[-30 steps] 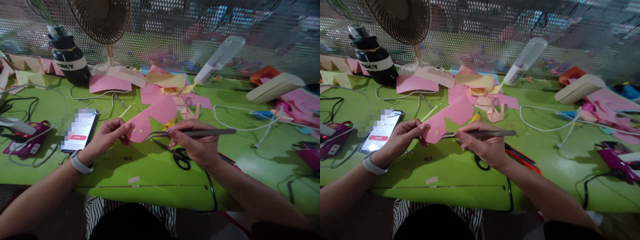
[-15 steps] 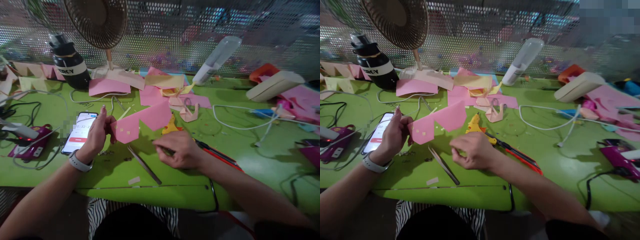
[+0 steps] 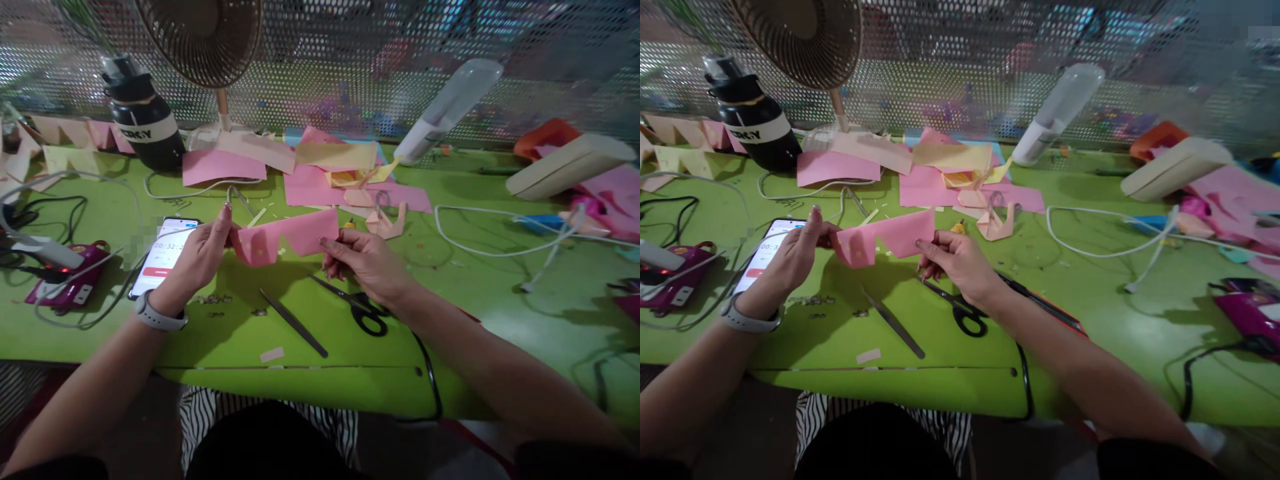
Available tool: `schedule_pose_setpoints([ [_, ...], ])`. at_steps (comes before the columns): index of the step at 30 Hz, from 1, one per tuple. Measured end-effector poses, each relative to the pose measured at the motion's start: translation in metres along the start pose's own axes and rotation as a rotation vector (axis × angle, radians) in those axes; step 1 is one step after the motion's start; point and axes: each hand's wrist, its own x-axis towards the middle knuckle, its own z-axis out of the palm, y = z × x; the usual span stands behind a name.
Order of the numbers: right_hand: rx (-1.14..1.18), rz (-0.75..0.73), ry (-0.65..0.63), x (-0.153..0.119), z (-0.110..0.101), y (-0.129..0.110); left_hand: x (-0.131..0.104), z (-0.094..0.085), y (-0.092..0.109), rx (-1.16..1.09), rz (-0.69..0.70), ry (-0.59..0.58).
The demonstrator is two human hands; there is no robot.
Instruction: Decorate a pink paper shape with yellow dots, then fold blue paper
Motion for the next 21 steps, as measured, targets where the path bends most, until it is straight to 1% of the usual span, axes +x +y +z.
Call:
schedule_pose_setpoints([
  [2,0.027,0.009,0.009,0.000,0.002,-0.001,0.001,0.000,0.001,0.089,0.083,0.116],
  [3,0.037,0.015,0.010,0.001,0.004,-0.001,0.001,-0.001,0.003,0.116,0.119,0.144],
  [4,0.042,0.022,0.009,0.001,0.005,-0.002,0.001,-0.002,0.007,0.137,0.149,0.142],
  [5,0.042,0.028,0.004,0.001,0.007,-0.002,0.001,-0.003,0.011,0.164,0.178,0.115],
  [7,0.034,0.029,-0.012,0.001,0.010,-0.002,0.000,-0.005,0.020,0.245,0.228,0.021],
  [9,0.018,0.019,-0.041,-0.001,0.013,0.000,0.000,-0.006,0.027,0.288,0.244,-0.075],
  [12,-0.017,0.011,-0.085,-0.004,0.015,0.001,0.004,-0.007,0.030,0.238,0.201,-0.201],
  [14,-0.068,0.011,-0.121,-0.005,0.012,-0.003,0.009,-0.008,0.028,0.200,0.162,-0.278],
  [17,-0.257,-0.042,-0.171,-0.006,-0.006,-0.021,0.018,-0.014,0.024,0.100,0.097,-0.410],
  [19,-0.479,-0.137,-0.136,-0.008,-0.026,-0.037,0.024,-0.018,0.022,0.055,0.061,-0.485],
  [21,-0.776,-0.261,-0.071,-0.011,-0.050,-0.051,0.031,-0.022,0.020,0.061,0.036,-0.514],
])
